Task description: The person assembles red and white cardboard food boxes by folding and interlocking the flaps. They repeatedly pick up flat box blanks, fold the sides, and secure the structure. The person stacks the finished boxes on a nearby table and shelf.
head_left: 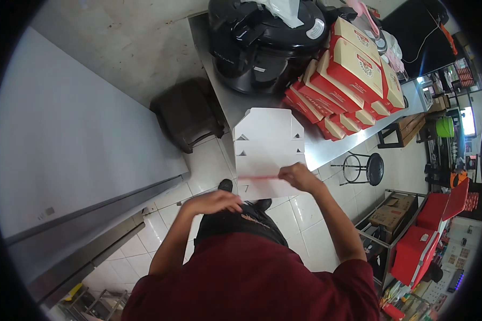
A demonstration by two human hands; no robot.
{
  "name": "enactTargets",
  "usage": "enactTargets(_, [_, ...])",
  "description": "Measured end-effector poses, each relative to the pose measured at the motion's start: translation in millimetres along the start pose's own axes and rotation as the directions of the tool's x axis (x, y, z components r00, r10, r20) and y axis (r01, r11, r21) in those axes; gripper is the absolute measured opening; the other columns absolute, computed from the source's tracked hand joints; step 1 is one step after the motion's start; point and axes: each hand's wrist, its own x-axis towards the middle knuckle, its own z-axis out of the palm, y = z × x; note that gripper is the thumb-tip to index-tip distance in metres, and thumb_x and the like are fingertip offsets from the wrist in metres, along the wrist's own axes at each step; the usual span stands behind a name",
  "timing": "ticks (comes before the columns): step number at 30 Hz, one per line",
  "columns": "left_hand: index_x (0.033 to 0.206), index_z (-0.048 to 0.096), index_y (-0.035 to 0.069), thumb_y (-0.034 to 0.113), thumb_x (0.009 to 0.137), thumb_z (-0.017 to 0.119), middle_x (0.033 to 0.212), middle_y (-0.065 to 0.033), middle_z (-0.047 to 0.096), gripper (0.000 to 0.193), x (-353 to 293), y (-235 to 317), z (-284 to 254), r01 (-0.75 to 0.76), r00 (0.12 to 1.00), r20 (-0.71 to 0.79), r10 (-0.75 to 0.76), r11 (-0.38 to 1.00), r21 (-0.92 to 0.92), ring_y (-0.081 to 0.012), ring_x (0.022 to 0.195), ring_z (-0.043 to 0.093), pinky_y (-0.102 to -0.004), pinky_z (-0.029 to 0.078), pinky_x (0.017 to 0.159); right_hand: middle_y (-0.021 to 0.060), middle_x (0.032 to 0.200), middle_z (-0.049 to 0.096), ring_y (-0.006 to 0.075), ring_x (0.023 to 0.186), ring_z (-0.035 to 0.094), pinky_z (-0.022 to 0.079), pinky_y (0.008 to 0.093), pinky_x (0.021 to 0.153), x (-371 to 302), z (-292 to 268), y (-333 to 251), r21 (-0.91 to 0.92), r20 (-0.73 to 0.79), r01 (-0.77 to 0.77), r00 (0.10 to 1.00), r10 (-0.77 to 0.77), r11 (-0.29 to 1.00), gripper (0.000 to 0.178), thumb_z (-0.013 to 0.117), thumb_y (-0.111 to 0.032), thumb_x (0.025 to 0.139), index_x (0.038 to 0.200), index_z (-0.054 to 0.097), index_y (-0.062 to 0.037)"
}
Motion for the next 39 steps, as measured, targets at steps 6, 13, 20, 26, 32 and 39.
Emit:
enactTargets(6, [0.162, 0.021, 0.013, 0.095, 0.077, 0.029, 0.162, -0.0176, 0.034, 0.119, 50, 7, 49, -0.072, 0.898, 0.233, 0.374, 0.645, -0.761, -0.0366, 0.149, 0.034, -0.0612, 0.027, 0.119, 0.0111, 0.094, 0.076, 0.0329, 0.081, 0.072, 0.057, 0.0413, 0.073, -39, -35, -102, 0.006, -0.448, -0.079, 0.891, 0.073, 0.997, 0.014, 0.074, -0.01, 0.085, 0.099, 0.076, -0.0082])
enactTargets(13, [0.157, 0.03, 0.008, 0.085, 0.078, 0.048, 0.154, -0.0144, 0.042, 0.112, 59, 34, 55, -0.184, 0.942, 0.038, 0.334, 0.608, -0.773, -0.0335, 0.139, 0.045, -0.0509, 0.037, 0.117, 0.0091, 0.12, 0.072, 0.0298, 0.11, 0.068, 0.053, 0.038, 0.095, -83, 23, -192, 0.353, -0.545, 0.114, 0.832, 0.105, 0.929, 0.043, 0.08, -0.012, 0.086, 0.125, 0.063, -0.0021])
enactTargets(20, [0.145, 0.045, 0.005, 0.021, 0.093, 0.073, 0.134, -0.0071, 0.056, 0.061, 63, 85, 97, -0.088, 0.942, 0.318, 0.103, 0.994, -0.061, -0.0183, 0.125, 0.055, -0.035, 0.045, 0.107, 0.0062, 0.105, 0.072, 0.0109, 0.096, 0.066, 0.054, 0.0289, 0.084, -92, 69, -203, 0.918, -0.389, 0.286, 0.532, 0.752, 0.273, 0.034, 0.08, -0.014, 0.09, 0.118, 0.067, 0.0004])
enactTargets(26, [0.145, 0.046, 0.004, 0.018, 0.097, 0.065, 0.133, -0.0061, 0.057, 0.053, 78, 88, 113, 0.042, 0.817, 0.485, -0.312, 0.87, 0.491, -0.0157, 0.122, 0.054, -0.0319, 0.044, 0.104, 0.0033, 0.088, 0.075, 0.0105, 0.08, 0.069, 0.056, 0.0284, 0.075, -128, 97, -208, 0.871, -0.483, 0.322, 0.417, 0.77, 0.371, 0.011, 0.079, -0.005, 0.089, 0.098, 0.074, -0.0021])
enactTargets(32, [0.156, 0.034, 0.003, 0.046, 0.101, 0.059, 0.145, -0.0102, 0.05, 0.074, 43, 99, 143, 0.179, 0.821, 0.571, -0.016, 0.957, -0.23, -0.0149, 0.128, 0.051, -0.0337, 0.043, 0.106, 0.0067, 0.102, 0.076, 0.0131, 0.094, 0.069, 0.056, 0.031, 0.086, -155, 108, -240, 0.77, -0.537, 0.536, 0.252, 0.805, 0.346, 0.016, 0.075, -0.007, 0.093, 0.107, 0.073, 0.0])
enactTargets(39, [0.141, 0.053, -0.002, 0.044, 0.106, 0.052, 0.14, -0.0115, 0.059, 0.058, 42, 32, 196, -0.376, 0.925, -0.041, 0.377, 0.897, -0.231, -0.0173, 0.128, 0.056, -0.0344, 0.044, 0.109, 0.0082, 0.116, 0.07, 0.0161, 0.105, 0.067, 0.054, 0.032, 0.092, -144, 134, -263, 0.616, -0.575, 0.661, 0.004, 0.818, 0.43, 0.028, 0.069, -0.005, 0.097, 0.123, 0.062, 0.0021])
